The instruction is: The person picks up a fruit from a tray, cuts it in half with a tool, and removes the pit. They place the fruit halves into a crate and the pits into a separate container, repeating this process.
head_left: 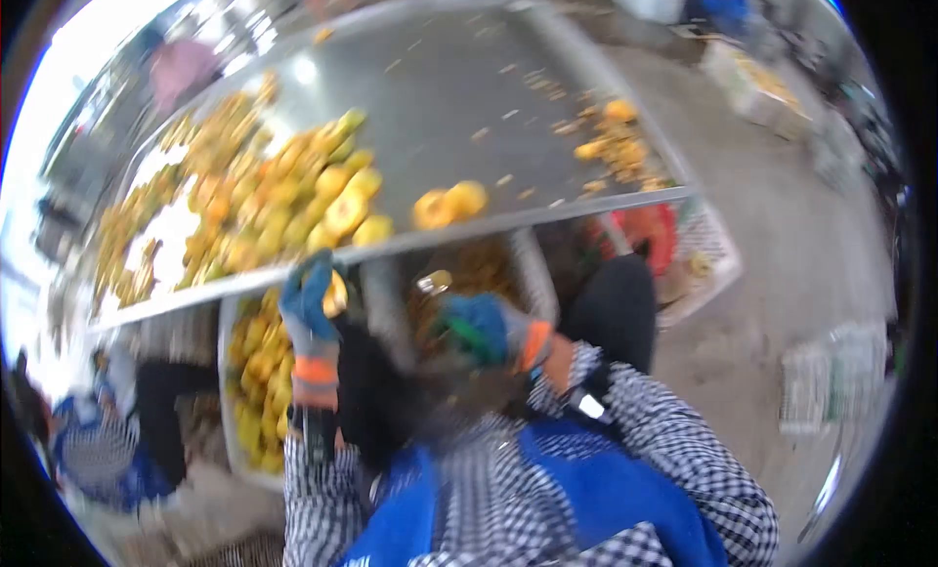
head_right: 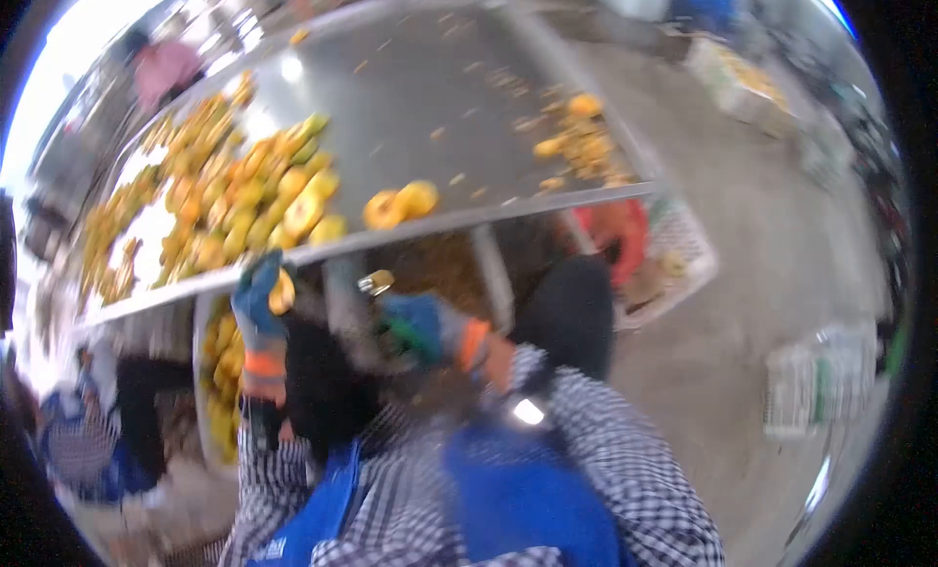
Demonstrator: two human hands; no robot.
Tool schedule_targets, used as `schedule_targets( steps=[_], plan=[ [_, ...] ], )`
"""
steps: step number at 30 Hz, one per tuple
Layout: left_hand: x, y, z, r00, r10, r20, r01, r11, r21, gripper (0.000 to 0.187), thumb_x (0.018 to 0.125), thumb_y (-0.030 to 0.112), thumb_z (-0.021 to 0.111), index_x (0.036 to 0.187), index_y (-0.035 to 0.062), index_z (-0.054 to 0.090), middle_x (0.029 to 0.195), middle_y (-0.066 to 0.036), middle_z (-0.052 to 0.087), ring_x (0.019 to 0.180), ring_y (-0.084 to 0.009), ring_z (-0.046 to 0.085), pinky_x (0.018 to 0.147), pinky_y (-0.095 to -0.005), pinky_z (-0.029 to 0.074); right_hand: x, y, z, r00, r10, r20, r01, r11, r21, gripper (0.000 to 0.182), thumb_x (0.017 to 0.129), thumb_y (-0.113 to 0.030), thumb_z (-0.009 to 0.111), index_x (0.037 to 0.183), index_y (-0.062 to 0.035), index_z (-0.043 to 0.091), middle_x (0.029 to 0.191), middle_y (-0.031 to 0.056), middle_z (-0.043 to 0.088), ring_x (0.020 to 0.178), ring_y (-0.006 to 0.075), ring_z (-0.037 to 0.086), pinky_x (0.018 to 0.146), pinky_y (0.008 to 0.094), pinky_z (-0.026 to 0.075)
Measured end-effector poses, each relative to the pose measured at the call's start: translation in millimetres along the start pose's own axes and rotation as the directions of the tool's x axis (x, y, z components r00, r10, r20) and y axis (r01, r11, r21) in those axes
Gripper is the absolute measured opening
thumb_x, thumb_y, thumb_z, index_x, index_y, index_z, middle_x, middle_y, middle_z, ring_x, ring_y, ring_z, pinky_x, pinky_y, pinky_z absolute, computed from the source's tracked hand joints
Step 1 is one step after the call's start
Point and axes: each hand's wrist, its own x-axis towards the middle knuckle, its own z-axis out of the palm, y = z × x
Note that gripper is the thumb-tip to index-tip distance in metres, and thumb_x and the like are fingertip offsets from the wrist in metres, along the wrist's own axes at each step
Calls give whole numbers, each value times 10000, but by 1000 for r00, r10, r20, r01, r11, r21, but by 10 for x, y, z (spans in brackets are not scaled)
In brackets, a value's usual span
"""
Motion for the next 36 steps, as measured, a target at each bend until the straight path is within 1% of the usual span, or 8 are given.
schedule_targets(
  steps=[4,8,15,19,22,31,33,36],
  plan=[
    [-91,-715,-1222,951,-260,-170,291,554,780,277,797,143,672,1033,0,696,959,-161,704,875,-309,663,787,-418,510,-84,-415,-84,826,549,-128,-554,748,-365,390,895,-377,598,1187,-121,640,1184,166,630,1012,346,632,866,417,498],
    [242,-358,-797,992,124,35,-97,539,837,404,800,235,673,1151,37,661,1062,-171,690,981,-354,653,885,-424,503,-64,-440,-8,846,526,-85,-530,814,-239,390,878,-361,626,1202,-144,627,1191,174,618,1034,371,614,879,431,488],
    [1320,-465,407,813,-504,291,-114,353,929,523,797,354,636,1194,13,617,1146,-200,663,1050,-324,655,862,-431,515,-108,-675,57,820,571,-33,-560,789,-251,371,889,-344,636,1177,-111,629,1087,201,660,1001,384,632,874,437,489],
    [1327,-749,211,791,-483,375,311,846,434,464,795,294,638,1184,42,627,1042,-152,699,932,-309,685,748,-418,557,-212,-302,20,956,243,-164,-287,895,-343,357,877,-335,667,1118,-74,651,1036,191,675,976,376,638,800,423,512],
    [1072,-539,-40,767,-344,541,638,490,-594,457,864,236,590,1248,-10,574,1107,-144,665,977,-264,665,732,-362,586,12,-686,-190,899,336,-280,-394,900,-185,333,929,-366,593,1099,-89,664,1018,195,672,906,401,644,799,446,519],
    [39,678,269,798,-322,509,602,459,-653,399,952,331,529,1147,-6,617,1016,-114,688,874,-235,678,758,-336,553,449,-1412,-137,940,84,-331,-205,914,-350,426,968,-446,488,994,-44,626,862,240,659,833,433,638,724,508,502],
    [-52,638,248,958,11,287,72,958,-277,332,939,271,552,1129,8,625,975,-117,693,864,-226,681,729,-323,549,387,-1463,-99,939,119,-321,-242,895,-376,427,971,-449,478,982,-49,627,867,232,663,835,428,640,727,510,503],
    [-163,827,229,908,330,259,-350,936,34,245,917,153,566,1114,19,627,935,-126,695,828,-228,687,706,-305,542,294,-1540,-58,942,148,-302,-267,874,-407,432,973,-456,467,972,-56,629,874,222,669,844,419,644,739,510,504]
  ],
)
